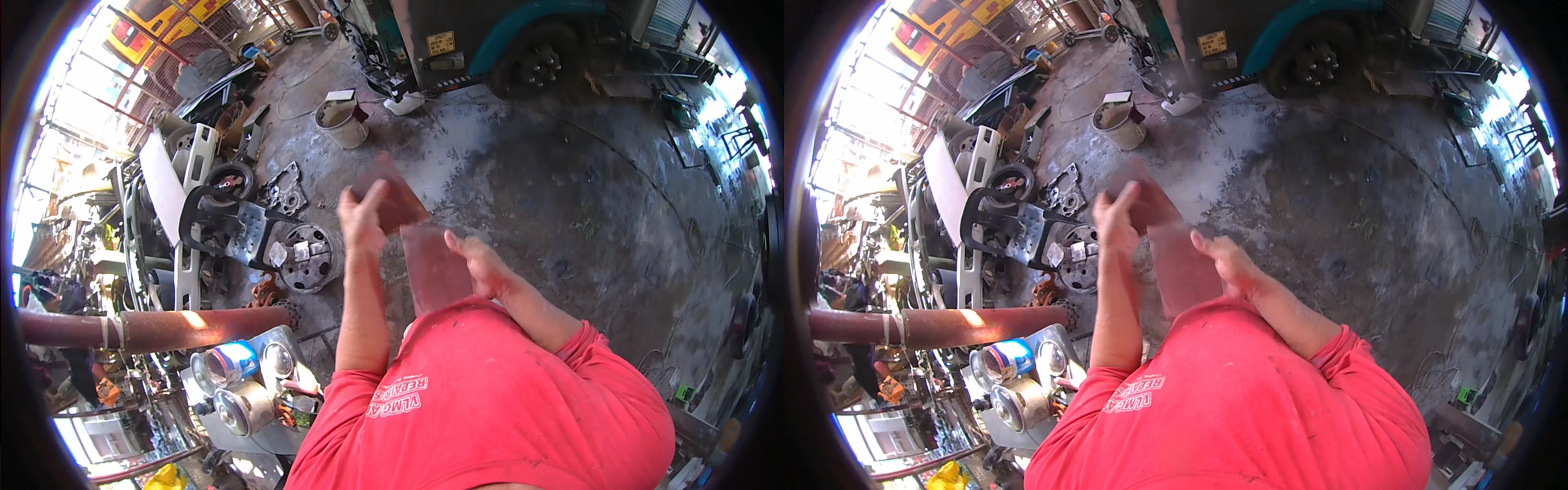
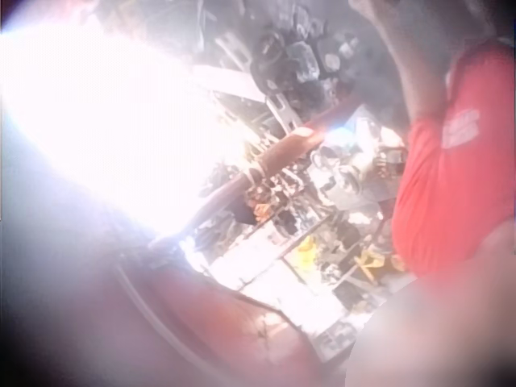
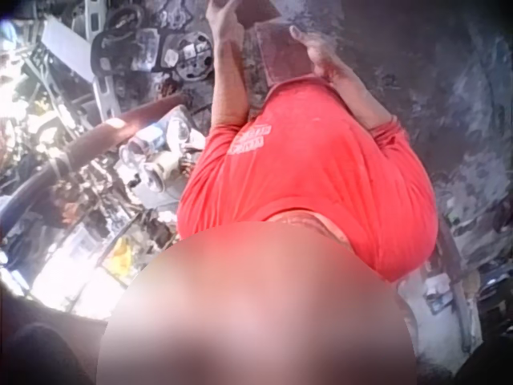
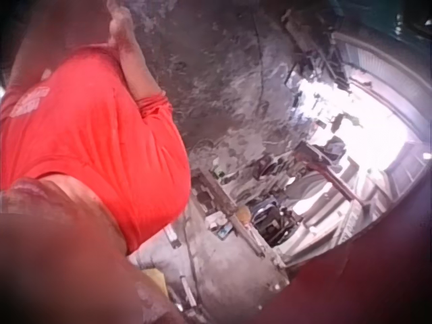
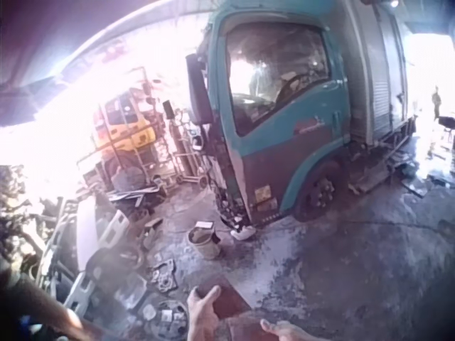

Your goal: The person sands a teal vehicle door panel with a sanding sheet, then walks to a workbench to tear and fold a new sanding sheet and dip it into a container. The person continues sanding the panel while other workers are visible in the background.

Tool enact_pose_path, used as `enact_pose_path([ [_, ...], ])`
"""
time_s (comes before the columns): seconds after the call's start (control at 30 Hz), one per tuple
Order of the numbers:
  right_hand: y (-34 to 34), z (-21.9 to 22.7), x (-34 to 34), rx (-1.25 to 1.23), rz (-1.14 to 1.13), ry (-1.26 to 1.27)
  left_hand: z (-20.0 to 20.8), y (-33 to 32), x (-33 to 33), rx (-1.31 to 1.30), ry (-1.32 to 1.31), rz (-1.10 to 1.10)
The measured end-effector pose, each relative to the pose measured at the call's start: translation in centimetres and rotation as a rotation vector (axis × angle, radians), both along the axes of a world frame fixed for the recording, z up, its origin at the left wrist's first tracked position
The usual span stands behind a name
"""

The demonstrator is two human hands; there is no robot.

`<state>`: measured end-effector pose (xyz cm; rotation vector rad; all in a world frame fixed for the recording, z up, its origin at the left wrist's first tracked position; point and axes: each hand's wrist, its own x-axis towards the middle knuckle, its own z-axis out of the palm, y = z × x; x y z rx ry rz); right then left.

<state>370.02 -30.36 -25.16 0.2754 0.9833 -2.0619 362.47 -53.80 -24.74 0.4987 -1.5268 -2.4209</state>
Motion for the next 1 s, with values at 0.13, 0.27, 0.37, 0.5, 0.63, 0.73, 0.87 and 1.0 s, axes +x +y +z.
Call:
enact_pose_path([
  [0.13,0.6,0.1,0.1,-0.077,-0.178,-0.045,3.9,-4.1,0.7,0.237,0.333,0.182],
  [0.27,1.3,2.6,-3.0,-0.157,-0.27,0.091,6.3,-1.7,3.6,0.256,0.447,0.047],
  [0.37,-0.8,4.3,-3.3,-0.109,-0.416,0.195,6.7,2.3,4.5,0.29,0.503,-0.084],
  [0.5,-2.4,5.9,-2.9,-0.195,-0.597,0.291,6.1,6.4,5.7,0.068,0.472,-0.17],
  [0.63,-0.8,7.0,-3.7,-0.103,-0.588,0.564,6.2,6.5,6.8,-0.17,0.374,-0.246],
  [0.73,0.9,7.4,-3.8,0.06,-0.427,0.623,6.8,5.3,7.7,-0.595,0.361,-0.275],
  [0.87,2.1,7.3,-3.5,0.19,-0.131,0.823,7.8,3.6,8.6,-0.483,0.079,-0.813],
  [1.0,2.0,7.0,-2.6,0.24,0.043,0.904,7.1,3.1,8.8,-0.513,0.141,-0.912],
])
